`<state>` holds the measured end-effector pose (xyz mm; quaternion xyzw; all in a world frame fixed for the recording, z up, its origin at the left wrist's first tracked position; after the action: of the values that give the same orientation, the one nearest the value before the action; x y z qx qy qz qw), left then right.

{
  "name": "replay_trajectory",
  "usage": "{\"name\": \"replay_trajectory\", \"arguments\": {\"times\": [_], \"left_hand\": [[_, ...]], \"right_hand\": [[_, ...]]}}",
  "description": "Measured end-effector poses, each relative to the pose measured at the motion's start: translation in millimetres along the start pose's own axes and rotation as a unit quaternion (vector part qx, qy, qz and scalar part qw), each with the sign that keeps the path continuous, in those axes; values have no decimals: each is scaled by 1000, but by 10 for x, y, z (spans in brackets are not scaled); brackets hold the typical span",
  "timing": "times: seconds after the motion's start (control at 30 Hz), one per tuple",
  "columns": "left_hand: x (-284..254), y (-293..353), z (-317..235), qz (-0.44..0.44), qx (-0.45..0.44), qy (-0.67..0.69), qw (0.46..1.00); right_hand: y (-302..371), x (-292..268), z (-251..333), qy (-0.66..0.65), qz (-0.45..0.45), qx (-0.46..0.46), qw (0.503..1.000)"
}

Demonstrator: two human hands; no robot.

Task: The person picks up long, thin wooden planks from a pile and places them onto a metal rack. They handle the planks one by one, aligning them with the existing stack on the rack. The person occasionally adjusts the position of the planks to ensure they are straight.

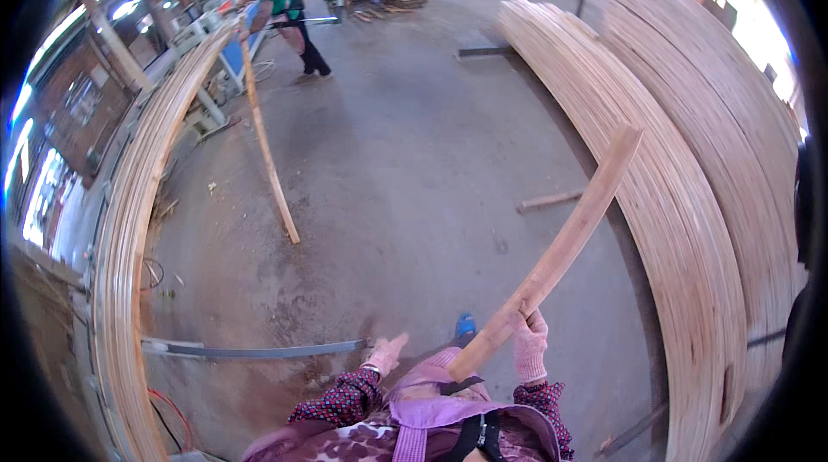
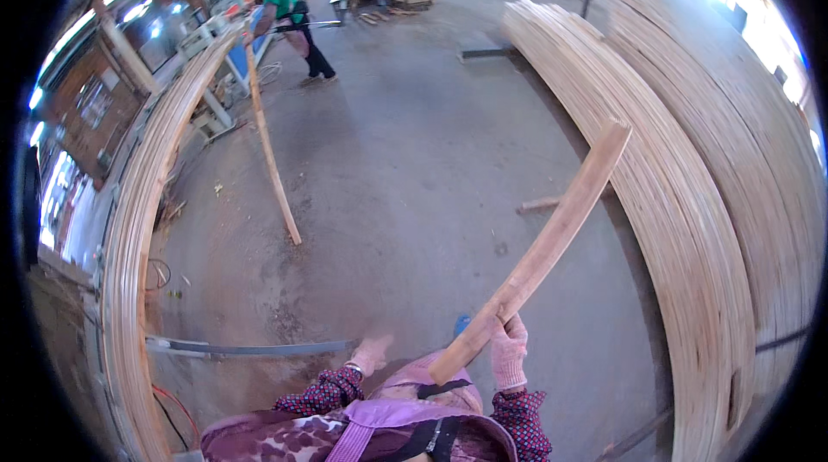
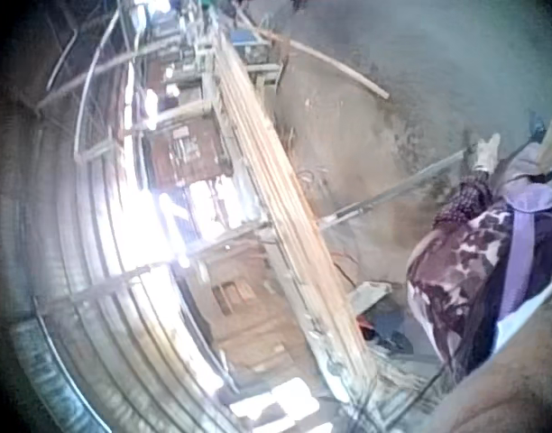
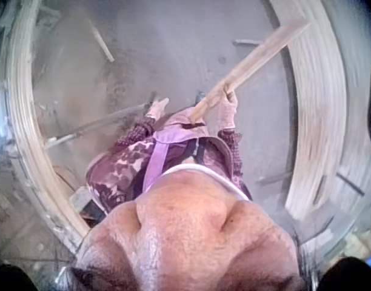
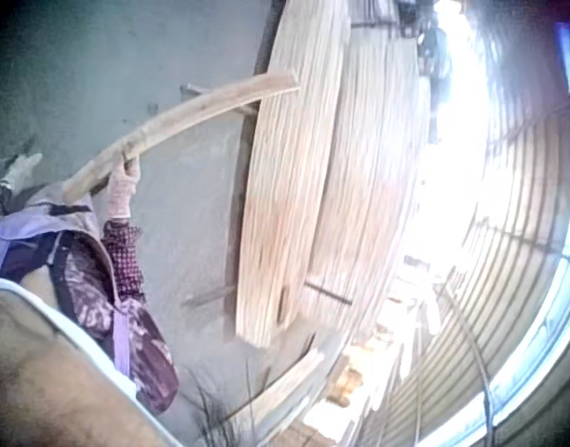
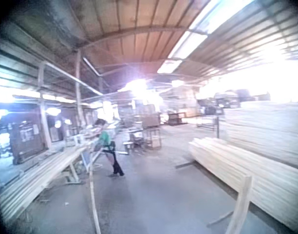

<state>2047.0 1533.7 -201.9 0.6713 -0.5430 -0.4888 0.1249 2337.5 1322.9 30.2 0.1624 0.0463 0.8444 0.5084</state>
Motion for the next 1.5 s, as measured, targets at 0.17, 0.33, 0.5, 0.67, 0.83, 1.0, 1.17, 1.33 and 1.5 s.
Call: {"name": "replay_trajectory", "arguments": {"times": [0.17, 0.33, 0.5, 0.67, 0.83, 1.0, 1.17, 1.33, 1.5], "left_hand": [[15, -78, -157, 15, -180, 56, 982], [301, -19, 125, -81, -378, 428, 817], [20, -126, -432, -225, -387, 540, 713], [-1029, -1090, -2075, -180, -6, 510, 841], [-2074, -1924, -3255, -215, -30, 250, 944], [-3001, -2453, -3970, -200, 67, 299, 931], [-3696, -2966, -4220, -284, 158, 408, 854], [-4434, -3177, -4394, -345, 46, 236, 907], [-5437, -3501, -4229, -323, -34, 230, 917]], "right_hand": [[-880, -198, 420, 24, 5, -3, 1000], [-1496, 49, 545, 33, 64, -16, 997], [-2522, 375, 759, 37, 123, 6, 992], [-3477, 966, 555, 29, 193, 58, 979], [-4436, 1471, 848, 47, 254, 29, 966], [-5280, 1959, 1173, 67, 306, 64, 947], [-5897, 2496, 1210, 87, 357, 52, 928], [-6362, 3229, 1083, 41, 387, 104, 915], [-6882, 4131, 1156, 22, 400, 105, 910]]}}
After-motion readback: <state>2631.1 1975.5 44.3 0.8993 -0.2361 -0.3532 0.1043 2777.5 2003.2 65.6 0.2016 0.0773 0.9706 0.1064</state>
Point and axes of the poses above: each hand's wrist, its own y-axis away from the middle knuckle, its own x-axis out of the palm, z = x × y, the point moved 9 cm from there along -y, towards the middle knuckle
